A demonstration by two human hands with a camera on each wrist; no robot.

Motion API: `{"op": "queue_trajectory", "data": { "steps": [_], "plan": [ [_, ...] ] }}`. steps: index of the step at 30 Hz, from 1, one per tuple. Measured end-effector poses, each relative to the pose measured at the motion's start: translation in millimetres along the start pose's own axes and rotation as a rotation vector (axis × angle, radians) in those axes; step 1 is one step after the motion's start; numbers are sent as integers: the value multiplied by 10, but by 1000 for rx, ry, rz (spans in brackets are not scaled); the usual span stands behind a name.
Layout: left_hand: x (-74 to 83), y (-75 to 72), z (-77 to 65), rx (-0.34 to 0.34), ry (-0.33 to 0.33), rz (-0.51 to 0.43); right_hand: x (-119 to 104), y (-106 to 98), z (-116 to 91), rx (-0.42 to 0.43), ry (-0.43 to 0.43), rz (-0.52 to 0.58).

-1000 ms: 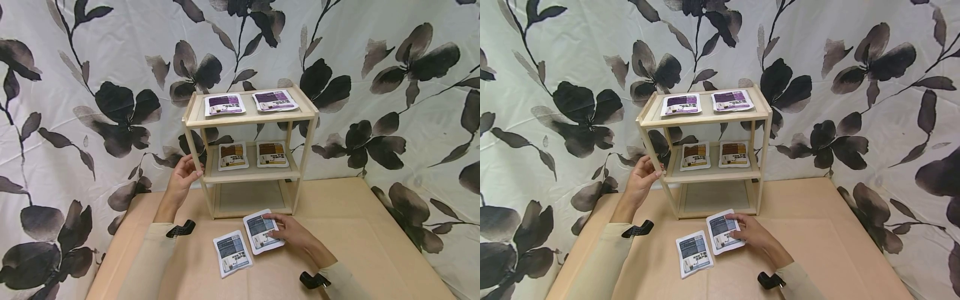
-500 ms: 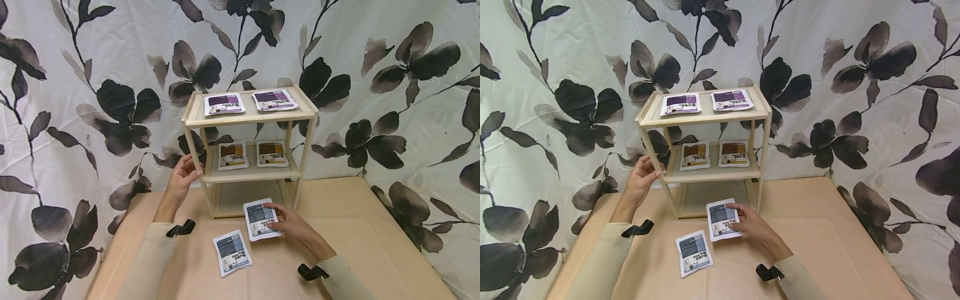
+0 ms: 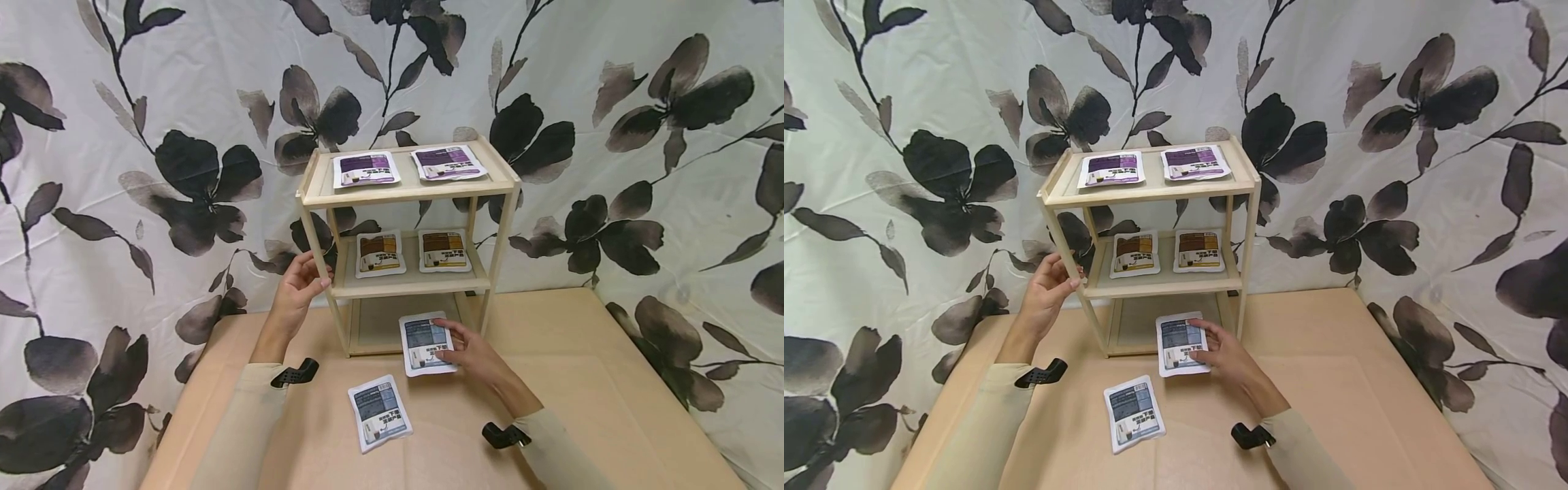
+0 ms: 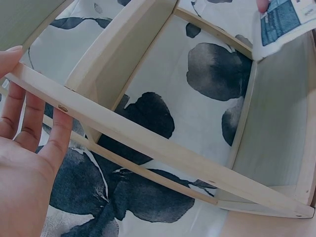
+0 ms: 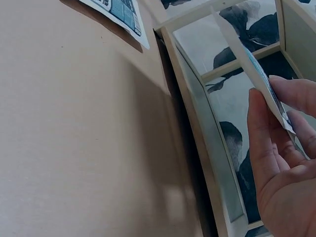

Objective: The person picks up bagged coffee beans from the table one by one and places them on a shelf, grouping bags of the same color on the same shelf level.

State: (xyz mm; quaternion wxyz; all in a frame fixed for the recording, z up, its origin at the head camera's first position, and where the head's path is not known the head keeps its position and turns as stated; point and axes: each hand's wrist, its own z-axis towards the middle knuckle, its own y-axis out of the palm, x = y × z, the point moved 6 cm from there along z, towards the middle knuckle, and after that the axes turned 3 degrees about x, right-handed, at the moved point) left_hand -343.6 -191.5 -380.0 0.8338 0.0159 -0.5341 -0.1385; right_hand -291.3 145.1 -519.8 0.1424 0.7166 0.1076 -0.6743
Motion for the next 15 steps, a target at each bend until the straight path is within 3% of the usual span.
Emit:
{"op": "queue_trajectory", "data": {
  "steps": [4, 10, 15],
  "plan": [
    [6, -3, 1, 0, -1, -8, -38, -24, 50, 1, -33, 11],
    [19, 7, 12, -2, 13, -21, -86, -68, 131, 60, -96, -80],
    [3, 3, 9, -7, 6, -30, -92, -94, 186, 117, -87, -108]
  ]
}}
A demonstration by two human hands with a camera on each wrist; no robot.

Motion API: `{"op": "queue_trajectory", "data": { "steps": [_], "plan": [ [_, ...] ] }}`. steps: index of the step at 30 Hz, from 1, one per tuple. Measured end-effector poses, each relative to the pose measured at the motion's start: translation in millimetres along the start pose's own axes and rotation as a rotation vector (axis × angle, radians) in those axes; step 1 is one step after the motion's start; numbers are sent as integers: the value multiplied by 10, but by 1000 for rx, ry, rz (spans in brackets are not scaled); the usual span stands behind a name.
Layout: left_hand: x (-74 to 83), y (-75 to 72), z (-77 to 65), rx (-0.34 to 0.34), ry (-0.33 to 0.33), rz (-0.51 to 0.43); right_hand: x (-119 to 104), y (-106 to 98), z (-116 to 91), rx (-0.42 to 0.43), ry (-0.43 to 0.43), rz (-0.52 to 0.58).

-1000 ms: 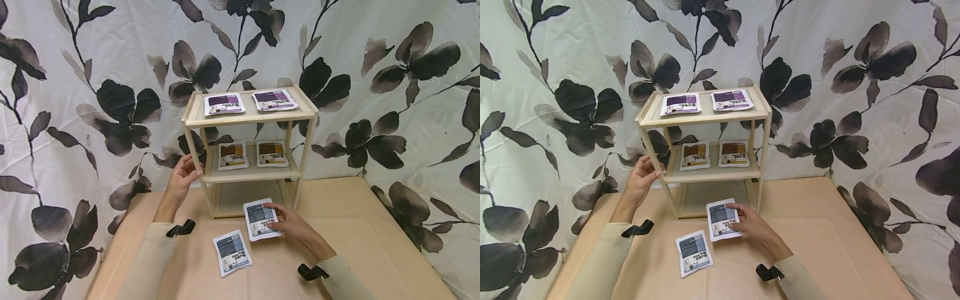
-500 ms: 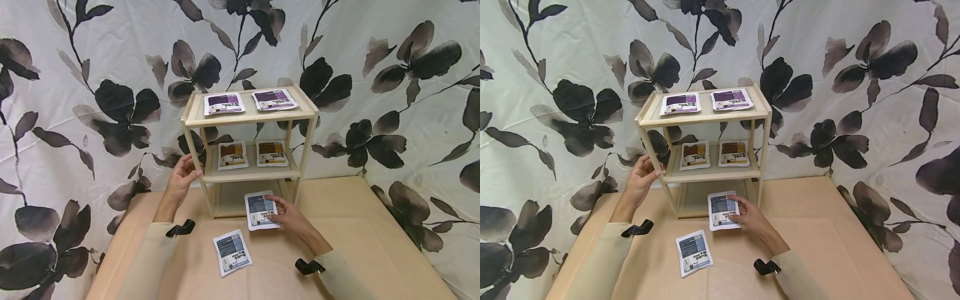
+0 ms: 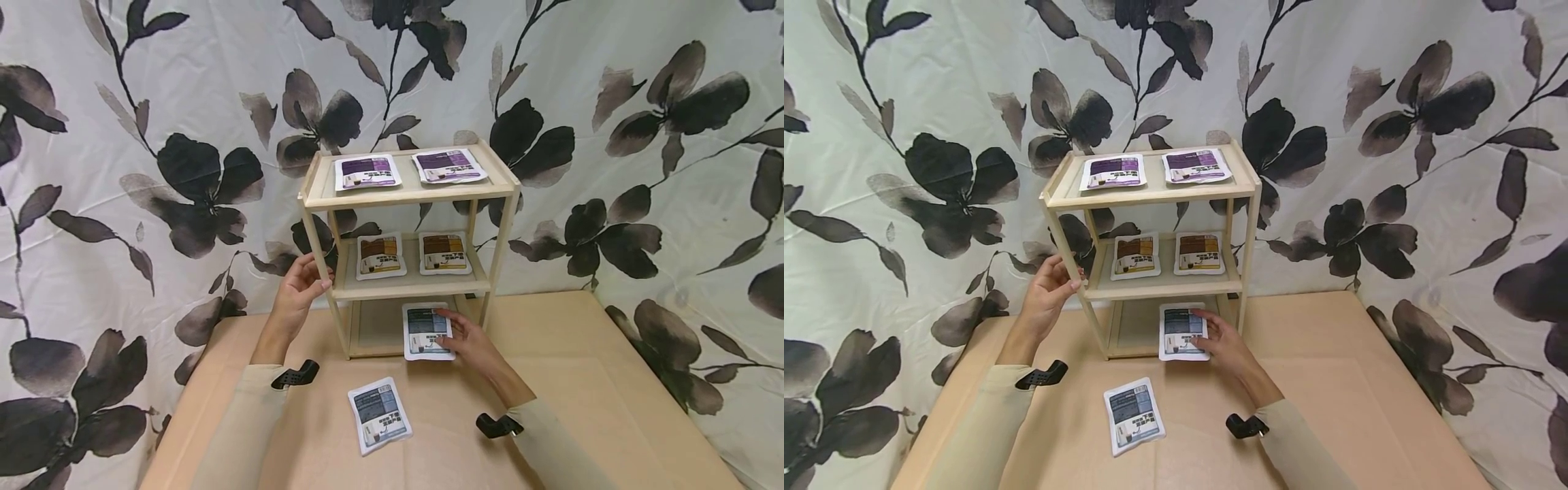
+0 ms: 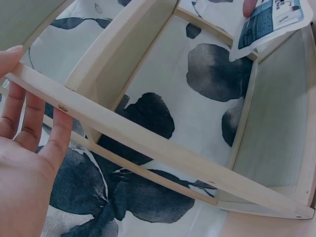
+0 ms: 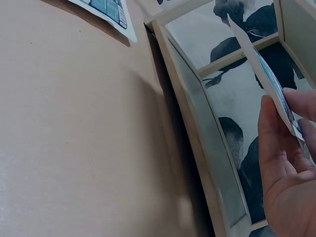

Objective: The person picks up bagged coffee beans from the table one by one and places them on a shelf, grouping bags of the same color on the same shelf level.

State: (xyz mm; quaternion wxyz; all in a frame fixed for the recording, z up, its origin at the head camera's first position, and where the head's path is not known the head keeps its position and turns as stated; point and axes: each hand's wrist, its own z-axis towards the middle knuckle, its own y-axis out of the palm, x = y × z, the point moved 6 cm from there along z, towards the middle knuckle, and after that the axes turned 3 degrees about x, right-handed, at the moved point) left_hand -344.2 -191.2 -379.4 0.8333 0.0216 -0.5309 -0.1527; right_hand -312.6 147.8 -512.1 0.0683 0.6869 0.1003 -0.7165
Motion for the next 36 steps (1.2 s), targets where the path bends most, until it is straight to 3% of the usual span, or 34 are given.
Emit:
{"op": "queue_trajectory", "data": {
  "steps": [17, 31, 36],
  "plan": [
    [17, 10, -15, 4, 2, 12, 45, -48, 149, 17, -5, -4],
    [11, 8, -25, 1, -1, 16, 150, -118, 202, 161, 72, -143],
    [10, 10, -22, 5, 0, 19, 174, -104, 230, 178, 77, -103]
  ]
}}
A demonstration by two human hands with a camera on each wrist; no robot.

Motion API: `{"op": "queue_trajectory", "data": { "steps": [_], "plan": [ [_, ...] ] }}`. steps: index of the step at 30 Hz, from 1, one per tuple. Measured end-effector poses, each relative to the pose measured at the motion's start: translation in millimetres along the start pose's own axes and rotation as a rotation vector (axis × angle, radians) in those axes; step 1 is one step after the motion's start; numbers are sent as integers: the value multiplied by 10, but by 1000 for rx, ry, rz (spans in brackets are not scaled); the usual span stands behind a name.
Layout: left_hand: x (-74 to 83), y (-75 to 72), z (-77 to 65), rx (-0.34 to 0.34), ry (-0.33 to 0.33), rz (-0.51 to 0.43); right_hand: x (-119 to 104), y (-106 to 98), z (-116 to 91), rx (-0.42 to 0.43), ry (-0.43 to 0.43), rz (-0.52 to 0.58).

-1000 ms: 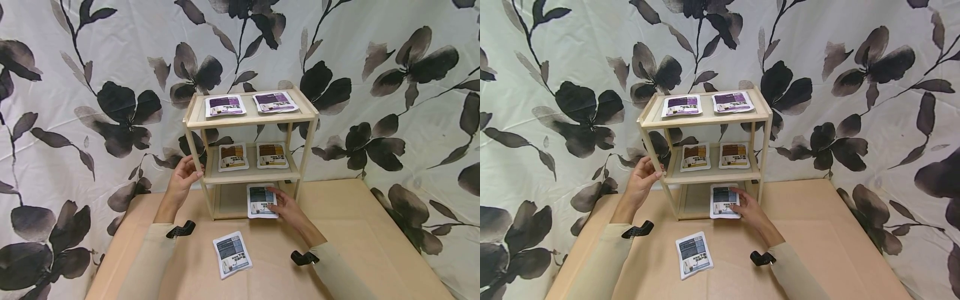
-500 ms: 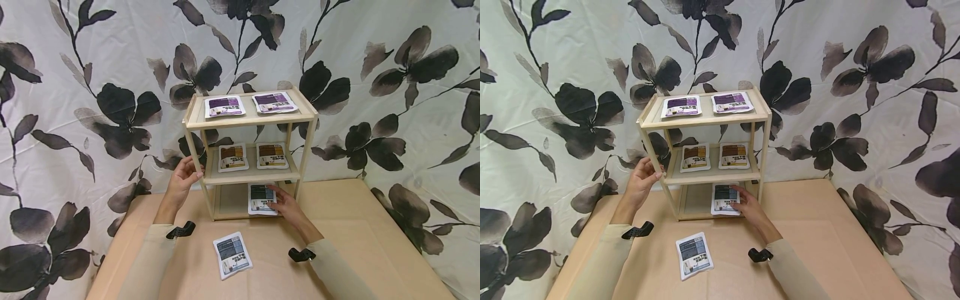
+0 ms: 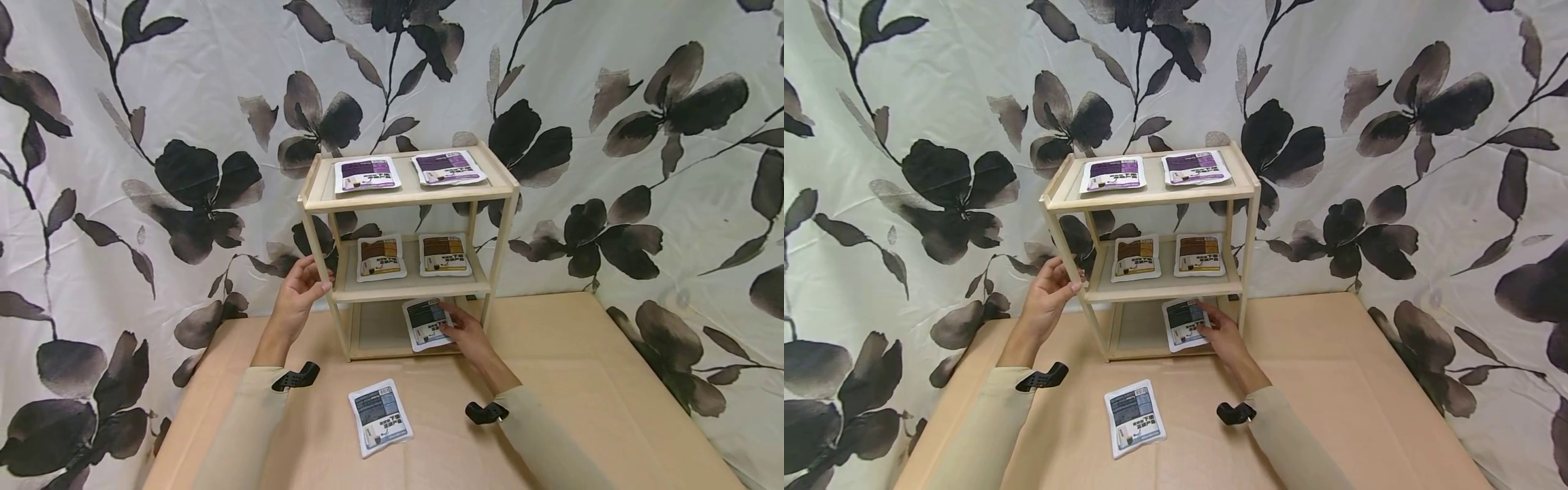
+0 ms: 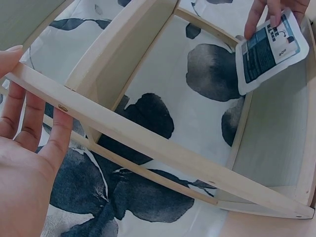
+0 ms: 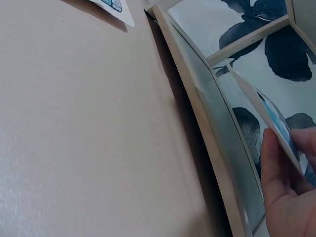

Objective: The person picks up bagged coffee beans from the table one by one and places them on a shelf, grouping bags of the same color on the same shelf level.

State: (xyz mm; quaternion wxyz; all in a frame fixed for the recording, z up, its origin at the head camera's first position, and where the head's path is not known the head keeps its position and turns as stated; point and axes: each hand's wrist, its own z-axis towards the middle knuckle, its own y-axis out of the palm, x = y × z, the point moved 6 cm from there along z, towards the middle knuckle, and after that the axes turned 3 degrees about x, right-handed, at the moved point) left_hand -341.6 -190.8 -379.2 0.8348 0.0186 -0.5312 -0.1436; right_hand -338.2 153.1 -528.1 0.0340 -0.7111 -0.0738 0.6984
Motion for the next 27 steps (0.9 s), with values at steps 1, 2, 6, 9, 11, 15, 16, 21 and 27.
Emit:
{"op": "queue_trajectory", "data": {
  "steps": [1, 2, 6, 9, 11, 15, 16, 21, 27],
  "plan": [
    [0, 0, -1, 1, 1, 0, 5, 8, 2, 0, 7, 16],
    [0, 0, -1, 1, 1, 0, 10, 15, 5, 0, 14, 33],
    [1, 3, -2, -3, 7, -2, 27, 16, 11, 34, 37, 44],
    [4, 7, -1, -7, 11, 0, 39, 16, 15, 54, 55, 45],
    [3, 8, -1, -6, 8, 4, 50, 17, 22, 68, 66, 48],
    [3, 6, -3, -4, 4, 5, 80, 14, 42, 87, 71, 25],
    [3, 5, -3, -3, 4, 6, 87, 13, 43, 94, 72, 17],
    [4, 9, -8, -5, 1, 5, 97, 15, 26, 109, 74, -33],
    [8, 6, -6, -5, 6, 5, 43, 18, 14, 120, 58, -58]
  ]
}}
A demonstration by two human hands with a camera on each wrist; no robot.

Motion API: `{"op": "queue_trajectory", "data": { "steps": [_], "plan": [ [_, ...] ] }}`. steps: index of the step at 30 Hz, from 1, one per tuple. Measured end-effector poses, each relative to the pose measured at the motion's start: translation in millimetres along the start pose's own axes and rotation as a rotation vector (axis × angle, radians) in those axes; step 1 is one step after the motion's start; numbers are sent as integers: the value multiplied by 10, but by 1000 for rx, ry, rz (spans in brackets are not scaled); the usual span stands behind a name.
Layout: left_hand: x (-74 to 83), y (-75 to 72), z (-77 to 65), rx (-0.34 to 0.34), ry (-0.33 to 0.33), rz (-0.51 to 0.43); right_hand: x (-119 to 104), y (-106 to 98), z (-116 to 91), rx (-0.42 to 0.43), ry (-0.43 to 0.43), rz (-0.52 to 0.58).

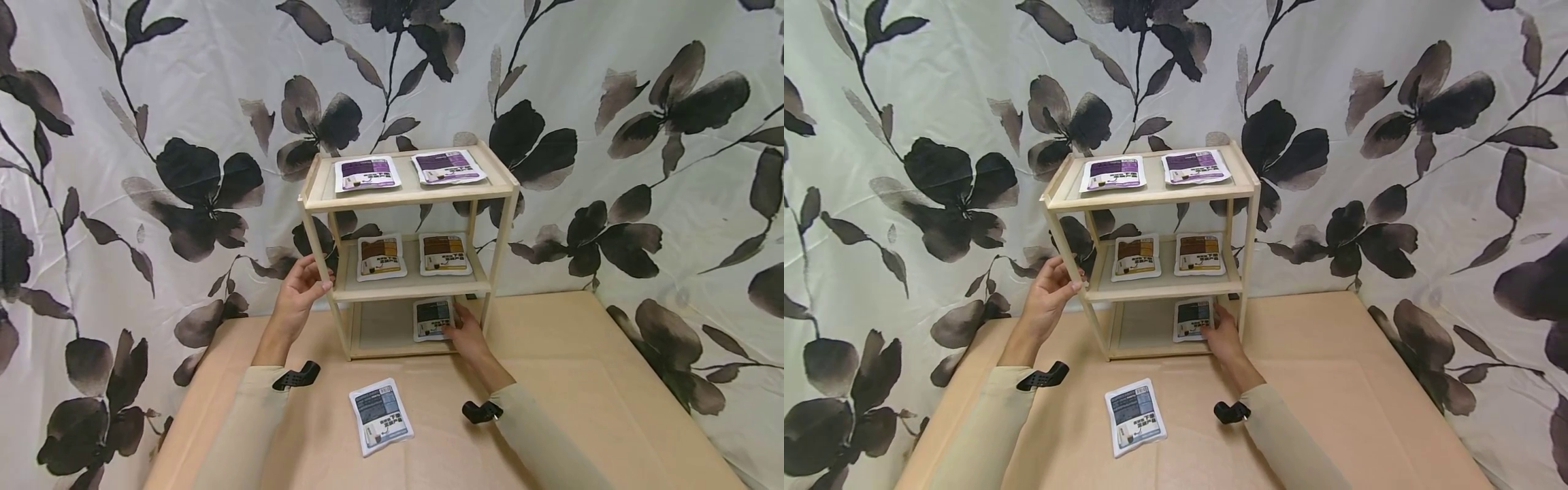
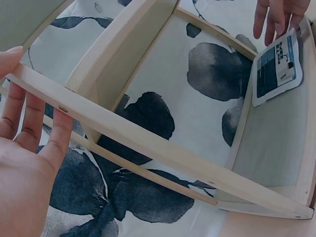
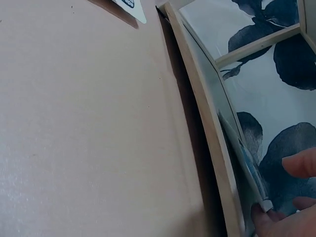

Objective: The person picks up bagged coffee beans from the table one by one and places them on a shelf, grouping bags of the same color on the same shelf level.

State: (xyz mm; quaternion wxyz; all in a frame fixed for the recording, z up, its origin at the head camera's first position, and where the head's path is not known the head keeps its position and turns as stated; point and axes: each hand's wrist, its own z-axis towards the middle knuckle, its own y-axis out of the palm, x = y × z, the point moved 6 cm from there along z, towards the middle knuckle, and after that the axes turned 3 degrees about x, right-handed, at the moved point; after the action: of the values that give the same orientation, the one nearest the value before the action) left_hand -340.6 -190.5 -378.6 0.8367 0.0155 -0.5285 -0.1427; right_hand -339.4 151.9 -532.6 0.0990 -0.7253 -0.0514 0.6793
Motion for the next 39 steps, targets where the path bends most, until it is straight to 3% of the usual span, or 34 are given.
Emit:
{"op": "queue_trajectory", "data": {
  "steps": [8, 18, 25, 39],
  "plan": [
    [4, -6, 0, 3, -2, 12, -162, 2, -86, 12, -105, -175],
    [12, 11, -7, -3, 9, 4, -406, 58, -330, -157, -86, -2],
    [19, 2, -16, -6, 10, 10, -185, 141, -378, -268, -81, 33],
    [6, -2, -17, 2, -5, 22, -58, 383, -622, -483, -33, 76]
  ]
}}
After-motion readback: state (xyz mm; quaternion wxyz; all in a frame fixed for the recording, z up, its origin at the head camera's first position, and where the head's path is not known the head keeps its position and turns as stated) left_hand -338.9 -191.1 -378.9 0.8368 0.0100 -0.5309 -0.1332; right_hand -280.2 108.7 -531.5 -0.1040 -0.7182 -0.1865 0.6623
